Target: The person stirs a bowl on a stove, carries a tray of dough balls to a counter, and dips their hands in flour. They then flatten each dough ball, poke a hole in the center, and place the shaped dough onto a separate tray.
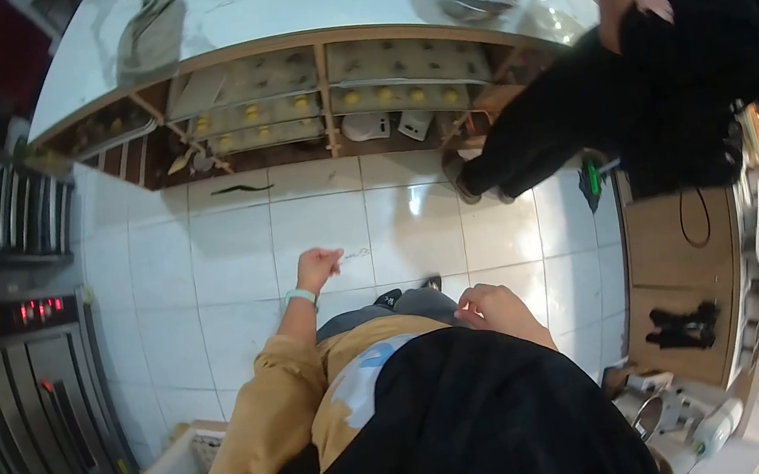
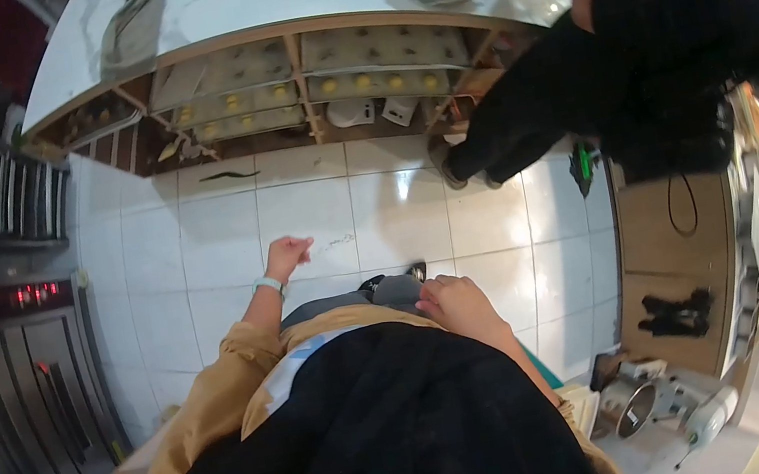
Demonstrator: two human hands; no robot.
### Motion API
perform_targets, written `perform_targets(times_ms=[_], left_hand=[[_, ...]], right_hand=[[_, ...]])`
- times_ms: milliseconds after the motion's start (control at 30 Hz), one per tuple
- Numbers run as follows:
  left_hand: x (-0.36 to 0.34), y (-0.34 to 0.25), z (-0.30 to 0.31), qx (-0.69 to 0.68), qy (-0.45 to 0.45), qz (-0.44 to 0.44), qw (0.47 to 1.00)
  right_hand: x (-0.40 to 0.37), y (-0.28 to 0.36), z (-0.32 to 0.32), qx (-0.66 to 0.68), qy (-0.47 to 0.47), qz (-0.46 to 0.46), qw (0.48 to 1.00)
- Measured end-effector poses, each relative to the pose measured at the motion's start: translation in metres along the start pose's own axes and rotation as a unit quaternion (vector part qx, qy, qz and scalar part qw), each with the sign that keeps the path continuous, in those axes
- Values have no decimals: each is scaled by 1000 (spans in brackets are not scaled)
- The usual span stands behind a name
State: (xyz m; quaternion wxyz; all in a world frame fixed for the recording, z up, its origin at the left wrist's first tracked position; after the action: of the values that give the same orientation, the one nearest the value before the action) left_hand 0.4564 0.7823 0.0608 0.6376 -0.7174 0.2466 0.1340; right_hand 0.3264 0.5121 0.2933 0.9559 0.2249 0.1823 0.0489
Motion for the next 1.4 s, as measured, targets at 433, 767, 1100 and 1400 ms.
perform_targets(times_ms=[433, 767, 1100, 1400], left_hand=[[25, 14, 61, -40, -288, 63, 955], [213, -121, -53, 473, -49, -114, 872], [241, -34, 105, 275, 118, 93, 950], [310, -98, 237, 5, -286, 69, 956]], right_hand=[[225, -102, 79, 15, -206, 76, 976], [320, 38, 56, 227, -2, 417, 880], [365, 161, 4, 306, 134, 438, 834], [378, 197, 5, 305, 46, 379, 872]])
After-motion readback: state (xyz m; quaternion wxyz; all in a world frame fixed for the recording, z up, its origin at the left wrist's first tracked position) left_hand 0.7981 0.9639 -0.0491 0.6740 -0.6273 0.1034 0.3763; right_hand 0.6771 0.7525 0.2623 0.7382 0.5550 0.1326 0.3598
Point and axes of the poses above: each hand's wrist, its own x-axis towards the middle knuckle, its own z-axis out of the back of the hand, y = z × x, the point moved 3 cm from there along x, towards the middle knuckle, and after that the axes turned 8 degrees about -x, right-handed, at the moved point
